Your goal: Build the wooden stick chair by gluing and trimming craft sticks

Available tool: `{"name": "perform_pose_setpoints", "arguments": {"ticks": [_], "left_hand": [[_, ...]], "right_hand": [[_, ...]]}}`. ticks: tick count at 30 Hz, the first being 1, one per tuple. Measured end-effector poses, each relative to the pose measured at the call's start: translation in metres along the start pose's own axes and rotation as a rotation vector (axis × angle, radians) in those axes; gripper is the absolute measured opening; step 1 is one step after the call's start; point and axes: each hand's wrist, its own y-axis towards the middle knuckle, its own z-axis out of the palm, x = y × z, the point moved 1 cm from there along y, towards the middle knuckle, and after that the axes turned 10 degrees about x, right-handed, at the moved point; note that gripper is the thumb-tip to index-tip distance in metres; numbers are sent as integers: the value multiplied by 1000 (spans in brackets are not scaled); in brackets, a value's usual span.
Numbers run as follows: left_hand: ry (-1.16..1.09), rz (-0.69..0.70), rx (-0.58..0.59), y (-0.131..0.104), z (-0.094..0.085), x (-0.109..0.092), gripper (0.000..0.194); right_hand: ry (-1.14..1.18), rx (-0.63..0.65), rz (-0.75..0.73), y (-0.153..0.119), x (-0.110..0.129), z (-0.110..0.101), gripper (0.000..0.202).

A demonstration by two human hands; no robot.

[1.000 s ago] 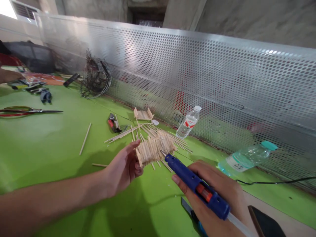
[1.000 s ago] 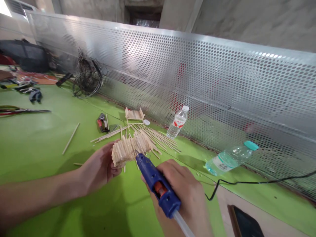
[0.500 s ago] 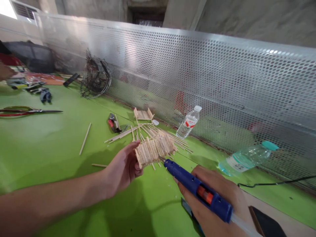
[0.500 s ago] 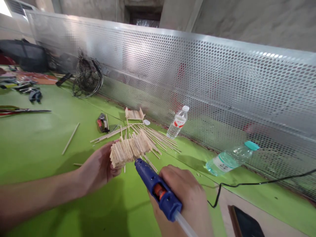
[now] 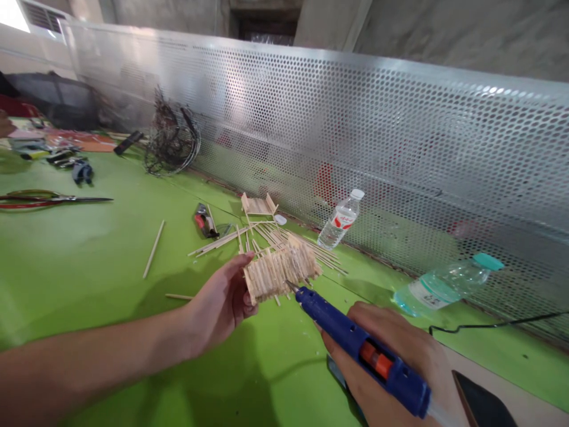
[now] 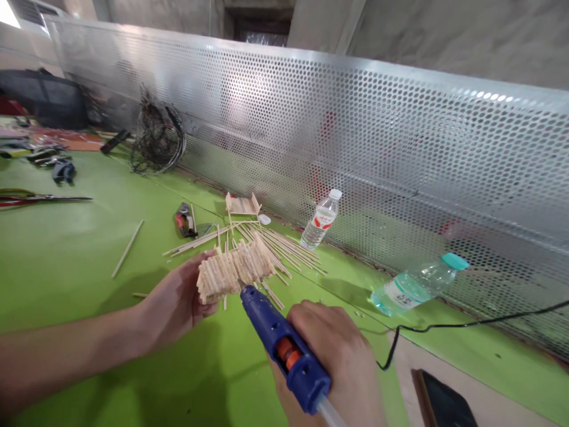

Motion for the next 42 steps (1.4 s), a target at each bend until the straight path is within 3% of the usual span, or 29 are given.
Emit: {"name": "perform_pose_setpoints", "arguments": {"ticks": [4, 10, 16, 21, 23, 28, 33, 38, 42], "left_hand": [[-3, -12, -19, 0, -1, -1, 33], [-24, 1, -15, 0, 0, -1, 31], [-20, 5, -5, 2, -4, 1, 28], [-13, 13, -4, 3, -5, 3, 26], [-15, 9, -6, 3, -3, 2, 25], [-3, -2, -28, 3, 2, 0, 26], [4, -9, -39, 0, 5, -3, 26], [6, -12, -57, -1, 6, -5, 26], [13, -6, -55, 0, 6, -5, 26]], "right_hand": [[-24, 62, -10, 0, 0, 1, 24], [58, -158, 14, 2, 3, -1, 29], [188, -174, -15, 11, 17, -8, 25], [223, -196, 6, 8, 20, -1, 26], [190, -171, 11, 8, 16, 1, 32], [55, 58, -9, 8, 6, 2, 39], [1, -117, -33, 0, 4, 5, 20], [-116, 65, -92, 5, -6, 3, 22], [-143, 43, -72, 11, -10, -1, 21]]}}
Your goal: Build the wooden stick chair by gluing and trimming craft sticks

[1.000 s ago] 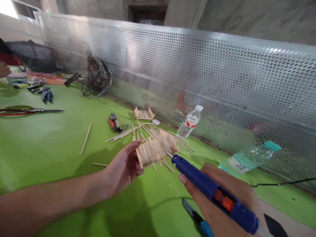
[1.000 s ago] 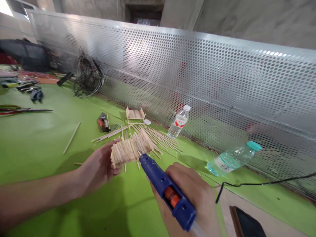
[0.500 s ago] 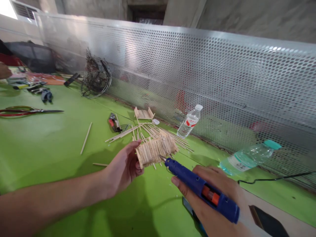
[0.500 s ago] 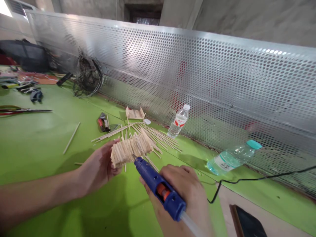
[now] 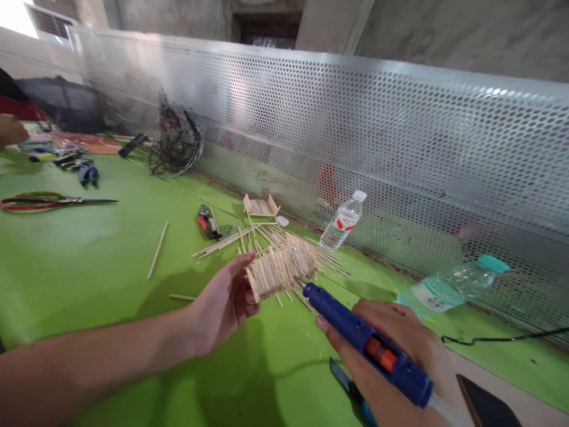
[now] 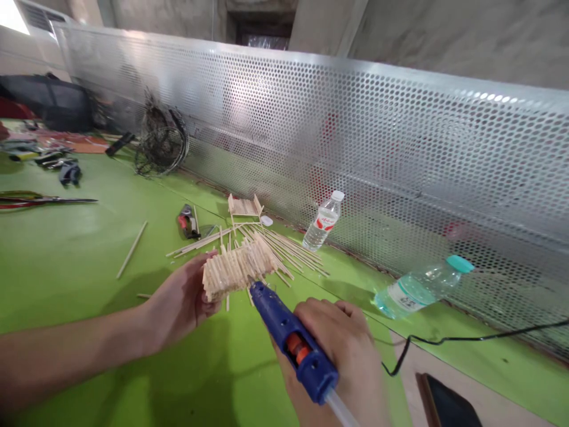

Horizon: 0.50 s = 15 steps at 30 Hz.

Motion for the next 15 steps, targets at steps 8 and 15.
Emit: {"name": "perform_pose_setpoints", "arguments": {"ticks": [8, 15], "left_hand": [[-18, 14, 4, 4, -7, 4, 30], [11, 4, -2, 0, -5, 4, 33]], "right_hand": [[252, 3, 150, 2, 4, -4, 25], [28, -49, 23, 2, 1, 2, 32]]}}
